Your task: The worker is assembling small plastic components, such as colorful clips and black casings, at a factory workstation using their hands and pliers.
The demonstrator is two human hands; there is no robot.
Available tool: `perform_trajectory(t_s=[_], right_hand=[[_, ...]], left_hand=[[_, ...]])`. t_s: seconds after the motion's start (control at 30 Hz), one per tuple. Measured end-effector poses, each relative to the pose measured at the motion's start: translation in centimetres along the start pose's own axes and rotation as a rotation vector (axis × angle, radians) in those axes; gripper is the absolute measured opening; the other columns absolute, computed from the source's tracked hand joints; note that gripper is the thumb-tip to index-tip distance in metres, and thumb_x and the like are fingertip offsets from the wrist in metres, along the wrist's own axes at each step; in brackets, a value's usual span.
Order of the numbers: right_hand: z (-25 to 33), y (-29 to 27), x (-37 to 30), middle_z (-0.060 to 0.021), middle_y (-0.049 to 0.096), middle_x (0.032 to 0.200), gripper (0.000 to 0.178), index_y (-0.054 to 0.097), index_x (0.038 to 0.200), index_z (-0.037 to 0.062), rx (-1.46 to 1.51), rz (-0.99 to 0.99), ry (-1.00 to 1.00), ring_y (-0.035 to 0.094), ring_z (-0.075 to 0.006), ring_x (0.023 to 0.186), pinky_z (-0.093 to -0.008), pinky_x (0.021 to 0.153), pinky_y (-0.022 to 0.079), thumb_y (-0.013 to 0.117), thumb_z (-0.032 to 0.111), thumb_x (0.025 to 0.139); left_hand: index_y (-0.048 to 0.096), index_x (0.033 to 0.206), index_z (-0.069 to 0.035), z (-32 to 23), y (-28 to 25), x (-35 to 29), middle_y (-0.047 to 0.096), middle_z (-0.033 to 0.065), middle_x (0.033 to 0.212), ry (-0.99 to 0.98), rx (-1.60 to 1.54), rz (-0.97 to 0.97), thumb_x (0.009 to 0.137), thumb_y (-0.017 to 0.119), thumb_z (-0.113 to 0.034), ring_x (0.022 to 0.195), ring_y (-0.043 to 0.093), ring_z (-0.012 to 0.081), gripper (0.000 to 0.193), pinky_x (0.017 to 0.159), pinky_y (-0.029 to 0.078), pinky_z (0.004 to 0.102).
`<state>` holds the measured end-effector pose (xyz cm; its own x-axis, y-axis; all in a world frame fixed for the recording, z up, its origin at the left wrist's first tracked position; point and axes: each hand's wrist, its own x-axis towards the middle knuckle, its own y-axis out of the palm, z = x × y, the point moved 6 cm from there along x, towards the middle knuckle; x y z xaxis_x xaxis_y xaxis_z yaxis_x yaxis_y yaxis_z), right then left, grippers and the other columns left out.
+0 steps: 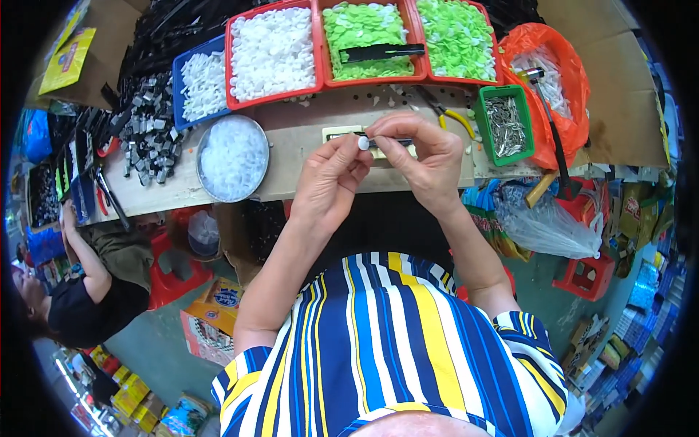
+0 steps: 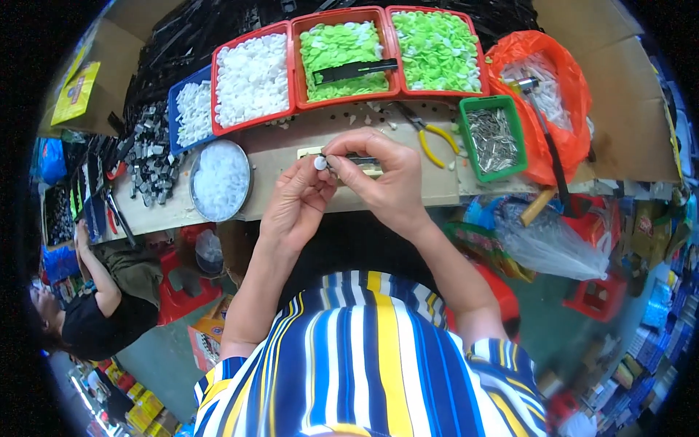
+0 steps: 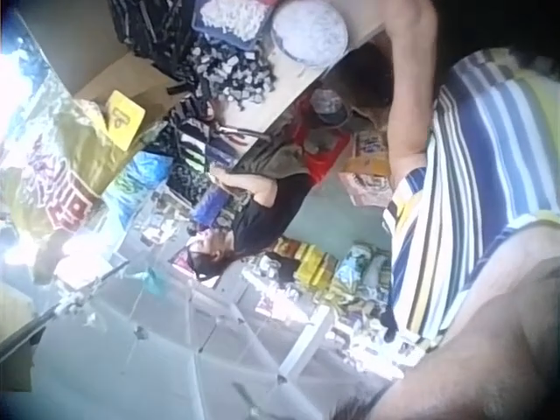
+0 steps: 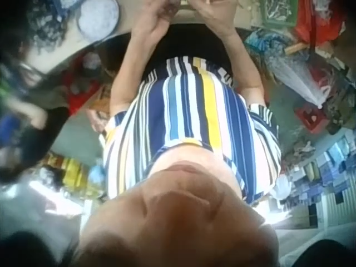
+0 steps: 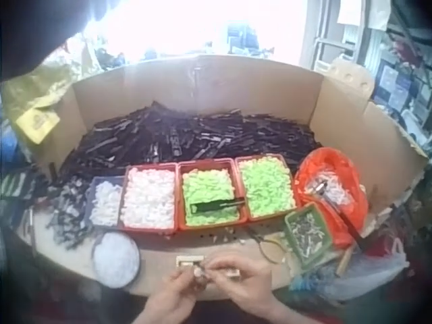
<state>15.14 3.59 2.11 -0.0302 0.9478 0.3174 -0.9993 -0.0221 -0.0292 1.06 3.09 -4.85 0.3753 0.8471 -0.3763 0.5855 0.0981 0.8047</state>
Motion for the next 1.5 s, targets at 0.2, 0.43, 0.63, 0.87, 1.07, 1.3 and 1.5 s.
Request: perform_trajectory(t_s=[0.2, 0.43, 0.63, 0.87, 1.07, 1.3, 1.5], right_hand=[[-0.9, 0.8, -0.4, -0.0089, 0.07, 0.091, 0.009, 0.069, 0.093, -0.0024, -0.035, -0.02, 0.03, 0.066, -0.0157, 0.085, -0.0276, 0.075, 0.053, 0.069, -0.002, 0.084], [0.1, 1.7, -0.6, -0.0108, 0.069, 0.089, 0.013, 0.068, 0.093, -0.0014, -0.328, 0.025, -0.247, 0.068, -0.0198, 0.084, -0.029, 0.073, 0.053, 0.071, -0.004, 0.081], [-0.6, 0.8, -1.1, -0.0111, 0.069, 0.089, 0.017, 0.068, 0.091, -0.0003, -0.218, -0.066, -0.038, 0.068, -0.0251, 0.082, -0.0323, 0.072, 0.053, 0.074, -0.006, 0.076], [0.0, 0.0, -1.4, -0.0118, 0.068, 0.087, 0.02, 0.067, 0.092, 0.0009, -0.381, -0.035, -0.261, 0.067, -0.0274, 0.081, -0.0343, 0.07, 0.053, 0.074, -0.006, 0.074], [-0.5, 0.1, -1.3, -0.0128, 0.065, 0.087, 0.018, 0.063, 0.091, 0.0001, -0.356, 0.082, -0.184, 0.065, -0.0302, 0.081, -0.0364, 0.07, 0.051, 0.071, -0.007, 0.076], [-1.4, 1.1, -0.7, -0.0133, 0.063, 0.091, 0.017, 0.061, 0.091, 0.0002, -0.341, 0.172, -0.17, 0.063, -0.0311, 0.085, -0.037, 0.072, 0.051, 0.07, -0.005, 0.077], [-3.2, 1.4, 0.6, -0.0136, 0.059, 0.1, 0.014, 0.061, 0.089, 0.0013, -0.544, 0.192, -0.197, 0.06, -0.0321, 0.09, -0.0403, 0.074, 0.049, 0.07, -0.001, 0.078]], left_hand=[[0.07, 0.098, -0.006, 0.4, -0.6, -0.2, 0.071, 0.003, 0.086, -0.049, -0.056, 0.036, 0.093, 0.069, -0.017, 0.081, 0.064, 0.0108, 0.012, 0.077, 0.048, 0.0255], [0.069, 0.098, -0.007, 0.9, -0.6, -0.6, 0.07, 0.0022, 0.086, -0.083, -0.126, 0.019, 0.093, 0.068, -0.019, 0.079, 0.063, 0.0107, 0.013, 0.075, 0.046, 0.0251], [0.07, 0.097, -0.008, 1.3, -0.6, -0.7, 0.069, 0.0011, 0.085, -0.039, -0.14, -0.089, 0.092, 0.07, -0.019, 0.077, 0.06, 0.0099, 0.011, 0.074, 0.044, 0.0252], [0.069, 0.096, -0.006, 1.3, 0.2, -1.1, 0.067, 0.0, 0.084, 0.04, 0.068, -0.008, 0.087, 0.076, -0.011, 0.078, 0.058, 0.0077, 0.013, 0.07, 0.045, 0.0246], [0.071, 0.104, -0.003, -0.8, 1.2, -1.8, 0.064, 0.0013, 0.093, 0.345, 0.489, -0.093, 0.082, 0.078, -0.004, 0.079, 0.058, 0.0064, 0.023, 0.072, 0.047, 0.0205], [0.072, 0.107, -0.004, -2.7, 0.9, -1.6, 0.062, 0.0017, 0.1, 0.49, 0.894, 0.029, 0.079, 0.08, -0.006, 0.084, 0.057, 0.0064, 0.029, 0.071, 0.048, 0.0217], [0.071, 0.105, -0.004, -4.5, 0.9, -2.4, 0.062, 0.0082, 0.099, 0.844, 1.371, -0.093, 0.072, 0.082, -0.009, 0.092, 0.06, 0.0217, 0.035, 0.077, 0.049, 0.0339]])
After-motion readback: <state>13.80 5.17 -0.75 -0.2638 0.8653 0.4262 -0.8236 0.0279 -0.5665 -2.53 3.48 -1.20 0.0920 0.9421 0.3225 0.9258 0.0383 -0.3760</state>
